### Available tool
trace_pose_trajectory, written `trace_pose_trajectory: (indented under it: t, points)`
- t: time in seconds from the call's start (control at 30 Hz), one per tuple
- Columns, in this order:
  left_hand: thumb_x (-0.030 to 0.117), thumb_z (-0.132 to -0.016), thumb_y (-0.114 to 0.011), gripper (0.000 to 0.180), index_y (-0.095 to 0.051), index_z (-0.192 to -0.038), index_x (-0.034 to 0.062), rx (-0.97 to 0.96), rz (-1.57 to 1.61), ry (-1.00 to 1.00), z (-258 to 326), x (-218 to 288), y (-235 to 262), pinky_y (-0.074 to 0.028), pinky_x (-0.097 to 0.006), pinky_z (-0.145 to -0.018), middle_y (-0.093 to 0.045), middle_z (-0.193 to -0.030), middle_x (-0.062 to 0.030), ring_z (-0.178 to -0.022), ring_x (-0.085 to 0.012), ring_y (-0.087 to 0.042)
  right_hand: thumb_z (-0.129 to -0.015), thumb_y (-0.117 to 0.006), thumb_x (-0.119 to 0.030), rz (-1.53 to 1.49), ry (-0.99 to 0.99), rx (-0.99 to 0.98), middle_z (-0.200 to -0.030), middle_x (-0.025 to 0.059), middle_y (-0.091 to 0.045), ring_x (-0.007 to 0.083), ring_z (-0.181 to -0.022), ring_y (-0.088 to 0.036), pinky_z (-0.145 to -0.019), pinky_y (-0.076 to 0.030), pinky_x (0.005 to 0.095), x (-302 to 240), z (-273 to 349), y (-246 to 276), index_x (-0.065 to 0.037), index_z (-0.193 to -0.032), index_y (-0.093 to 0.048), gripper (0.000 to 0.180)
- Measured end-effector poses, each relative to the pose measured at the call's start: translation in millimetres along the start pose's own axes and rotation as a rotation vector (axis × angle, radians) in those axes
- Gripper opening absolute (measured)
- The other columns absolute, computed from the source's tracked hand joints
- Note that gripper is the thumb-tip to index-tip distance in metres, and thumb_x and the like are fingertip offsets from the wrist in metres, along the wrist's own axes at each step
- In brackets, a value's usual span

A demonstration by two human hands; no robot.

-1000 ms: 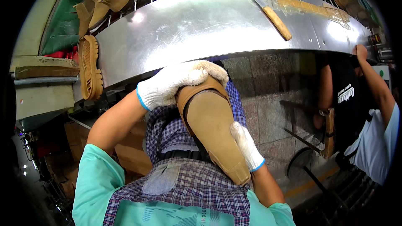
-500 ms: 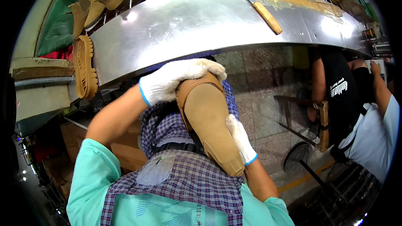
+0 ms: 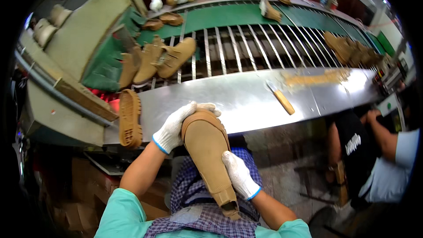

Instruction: The person uses a small knife to trim the excess material from the soles of several brown boots, handling them one by one and then placing them onto a moving conveyor belt alongside other workers.

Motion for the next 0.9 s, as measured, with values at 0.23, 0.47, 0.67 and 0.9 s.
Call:
trace_pose_trajectory:
  t: [0.23, 0.47, 0.67, 0.9]
  points:
    - [0.039, -0.113, -0.054, 0.05, -0.068, -0.13, -0.0062, 0.403, -0.202, 0.062, 38, -29, 88, -0.058, -0.042, -0.102, -0.073, -0.127, -0.0202, -0.115, -0.0272, -0.071, -0.109, -0.049, -0.06, 1.105, -0.094, -0.489, -0.111, 0.0239, -0.078, 0.0403, -0.104, -0.076, -0.096, -0.059, 0.0443, -48, 2, -21, 0.001, -0.131, -0.069, 0.067]
    - [0.042, -0.112, -0.058, 0.05, -0.067, -0.134, -0.0027, 0.299, -0.086, 0.126, 28, -34, 84, -0.059, -0.037, -0.097, -0.072, -0.127, -0.0165, -0.112, -0.0213, -0.07, -0.109, -0.055, -0.034, 0.507, 0.204, -0.062, -0.141, 0.0265, -0.066, 0.0349, -0.131, -0.066, -0.114, -0.051, 0.045, -62, -72, -20, 0.001, -0.153, -0.051, 0.056]
    - [0.034, -0.115, -0.05, 0.045, -0.065, -0.137, -0.0022, 0.287, -0.276, 0.149, 18, -28, 89, -0.058, -0.036, -0.1, -0.07, -0.132, -0.0173, -0.115, -0.0211, -0.069, -0.113, -0.046, -0.04, 0.701, 0.368, -0.283, -0.151, 0.0329, -0.055, 0.0414, -0.141, -0.055, -0.121, -0.04, 0.0474, -83, -91, -61, 0.004, -0.158, -0.044, 0.063]
    - [0.03, -0.117, -0.047, 0.045, -0.061, -0.144, -0.0029, 0.159, -0.308, 0.015, 14, -5, 52, -0.052, -0.036, -0.11, -0.068, -0.139, -0.0157, -0.123, -0.0216, -0.066, -0.106, -0.053, -0.065, 1.183, 0.048, -0.67, -0.129, 0.0303, -0.071, 0.0392, -0.116, -0.072, -0.098, -0.058, 0.0443, -151, -133, -82, 0.006, -0.146, -0.055, 0.082]
Point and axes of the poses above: each hand's wrist, its own z-axis away from the middle knuckle, its own y-axis out of the back of the hand, x = y × z, the point moved 5 cm from there along -z, towards the middle knuckle
